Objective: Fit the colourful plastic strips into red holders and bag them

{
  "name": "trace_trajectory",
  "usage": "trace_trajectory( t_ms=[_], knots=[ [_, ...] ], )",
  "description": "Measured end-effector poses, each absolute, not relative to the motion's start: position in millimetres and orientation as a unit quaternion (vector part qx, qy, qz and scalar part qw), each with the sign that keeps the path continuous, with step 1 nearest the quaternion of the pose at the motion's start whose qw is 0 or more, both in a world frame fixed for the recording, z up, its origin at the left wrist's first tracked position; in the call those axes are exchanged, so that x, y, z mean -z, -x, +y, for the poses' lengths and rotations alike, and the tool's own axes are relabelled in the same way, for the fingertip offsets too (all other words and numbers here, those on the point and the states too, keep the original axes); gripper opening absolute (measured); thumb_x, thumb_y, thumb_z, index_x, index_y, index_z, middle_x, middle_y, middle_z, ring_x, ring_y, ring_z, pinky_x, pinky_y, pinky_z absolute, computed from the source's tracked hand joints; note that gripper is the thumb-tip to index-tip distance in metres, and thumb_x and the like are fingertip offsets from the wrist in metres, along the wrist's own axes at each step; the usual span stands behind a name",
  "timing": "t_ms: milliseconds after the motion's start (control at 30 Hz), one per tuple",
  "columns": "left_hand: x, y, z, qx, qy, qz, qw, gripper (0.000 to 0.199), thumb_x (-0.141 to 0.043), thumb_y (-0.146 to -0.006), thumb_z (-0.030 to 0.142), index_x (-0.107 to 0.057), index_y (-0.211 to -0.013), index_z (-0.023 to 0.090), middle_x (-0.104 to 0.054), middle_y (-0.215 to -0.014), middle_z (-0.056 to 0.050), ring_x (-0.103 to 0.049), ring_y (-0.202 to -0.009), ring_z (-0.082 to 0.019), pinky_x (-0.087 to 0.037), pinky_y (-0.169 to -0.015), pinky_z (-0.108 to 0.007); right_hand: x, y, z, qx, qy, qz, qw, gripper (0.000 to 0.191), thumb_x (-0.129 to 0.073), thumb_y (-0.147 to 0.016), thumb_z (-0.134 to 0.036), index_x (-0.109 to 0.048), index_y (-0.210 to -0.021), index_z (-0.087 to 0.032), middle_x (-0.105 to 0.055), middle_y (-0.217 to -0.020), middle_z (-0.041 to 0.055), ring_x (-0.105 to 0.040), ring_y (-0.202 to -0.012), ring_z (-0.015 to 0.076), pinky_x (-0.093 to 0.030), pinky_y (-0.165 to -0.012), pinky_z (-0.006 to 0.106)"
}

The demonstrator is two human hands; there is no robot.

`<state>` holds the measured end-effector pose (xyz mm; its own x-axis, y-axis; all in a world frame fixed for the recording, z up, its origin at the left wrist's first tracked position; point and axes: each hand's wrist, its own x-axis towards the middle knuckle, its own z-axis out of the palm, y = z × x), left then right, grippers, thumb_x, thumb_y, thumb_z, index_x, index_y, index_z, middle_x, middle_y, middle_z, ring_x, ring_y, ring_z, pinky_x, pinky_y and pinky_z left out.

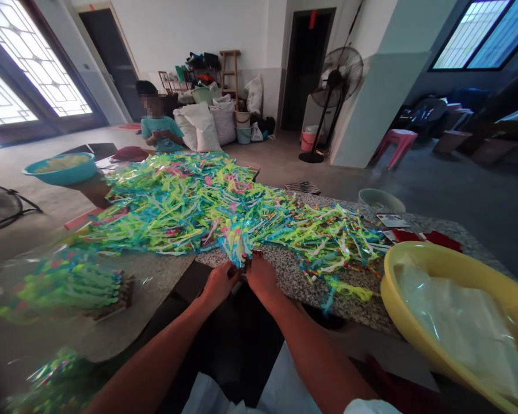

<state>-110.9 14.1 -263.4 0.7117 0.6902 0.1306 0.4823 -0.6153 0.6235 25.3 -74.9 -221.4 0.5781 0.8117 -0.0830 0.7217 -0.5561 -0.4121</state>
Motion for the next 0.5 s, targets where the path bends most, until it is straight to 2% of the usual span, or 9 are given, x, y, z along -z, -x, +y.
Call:
trace_trajectory(
  t_ms=[267, 400, 500],
  knots=[
    [259.6, 110.2, 12.7, -0.166, -0.881, 0.338, 0.287, 0.008, -0.061, -0.090, 0.024, -0.065, -0.095, 0.018, -0.070, -0.085, -0.005, -0.064, -0.081, -0.017, -0.040, -0.072, -0.026, 224.8, -24.7, -71.4, -0.118, 0.868, -0.464, 0.131, 0.039, -0.041, -0.099, -0.026, -0.059, -0.130, -0.009, -0.071, -0.111, 0.0207, -0.071, -0.098, 0.0320, -0.050, -0.083, 0.038],
    [256.0, 110.1, 12.6, -0.151, -0.885, 0.346, 0.272, 0.010, -0.060, -0.092, 0.026, -0.065, -0.097, 0.019, -0.071, -0.089, -0.006, -0.065, -0.082, -0.018, -0.040, -0.072, -0.026, 226.5, -24.5, -69.4, -0.124, 0.866, -0.471, 0.118, 0.038, -0.042, -0.099, -0.025, -0.060, -0.127, -0.009, -0.072, -0.110, 0.0208, -0.071, -0.097, 0.0304, -0.052, -0.081, 0.036],
    [253.7, 109.8, 13.4, -0.127, -0.892, 0.361, 0.239, 0.012, -0.057, -0.093, 0.029, -0.064, -0.097, 0.019, -0.071, -0.089, -0.007, -0.065, -0.081, -0.019, -0.039, -0.071, -0.027, 229.7, -27.5, -72.2, -0.122, 0.854, -0.490, 0.129, 0.040, -0.043, -0.099, -0.027, -0.059, -0.131, -0.010, -0.070, -0.117, 0.0212, -0.070, -0.099, 0.0290, -0.051, -0.081, 0.035]
  ],
)
